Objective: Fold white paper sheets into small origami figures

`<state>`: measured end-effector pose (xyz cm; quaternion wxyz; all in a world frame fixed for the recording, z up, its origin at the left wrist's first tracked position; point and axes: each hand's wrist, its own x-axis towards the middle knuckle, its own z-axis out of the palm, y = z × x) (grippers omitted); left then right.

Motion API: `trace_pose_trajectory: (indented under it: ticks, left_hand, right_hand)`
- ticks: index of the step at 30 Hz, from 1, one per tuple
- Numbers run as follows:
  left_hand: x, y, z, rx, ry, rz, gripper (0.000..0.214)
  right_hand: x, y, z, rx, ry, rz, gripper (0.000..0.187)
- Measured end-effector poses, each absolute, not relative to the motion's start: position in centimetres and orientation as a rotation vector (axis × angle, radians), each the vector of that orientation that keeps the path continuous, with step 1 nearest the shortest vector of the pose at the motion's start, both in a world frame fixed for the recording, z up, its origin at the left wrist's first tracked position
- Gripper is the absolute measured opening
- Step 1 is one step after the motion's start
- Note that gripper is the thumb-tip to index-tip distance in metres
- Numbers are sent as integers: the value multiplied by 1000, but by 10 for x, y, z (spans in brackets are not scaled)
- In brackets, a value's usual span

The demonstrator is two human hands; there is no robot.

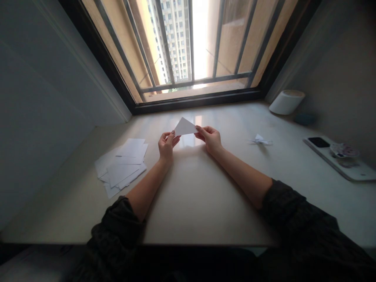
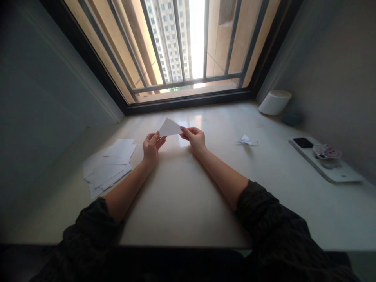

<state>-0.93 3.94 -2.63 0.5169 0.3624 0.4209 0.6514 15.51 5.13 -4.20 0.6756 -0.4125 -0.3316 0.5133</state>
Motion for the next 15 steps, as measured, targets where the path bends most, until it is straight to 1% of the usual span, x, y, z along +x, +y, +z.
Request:
trace_pose_trajectory:
  ticks: [2,7,11,15]
  left_hand:
    - [-9,39,-27,912,1028,1570,32]
    - [-10,37,-30,1144,1064,1509,49]
    - [-11,37,-31,1193,1129,1466,48]
    - [-10,42,-35,1111,1136,1493,52]
  right_hand:
    - [156,51,-42,-950,-767,1123,42]
    - [156,49,-39,-981,-847,1000,45]
    - [154,45,-35,-998,-996,941,45]
    - [152,42,-35,-991,-1067,974,44]
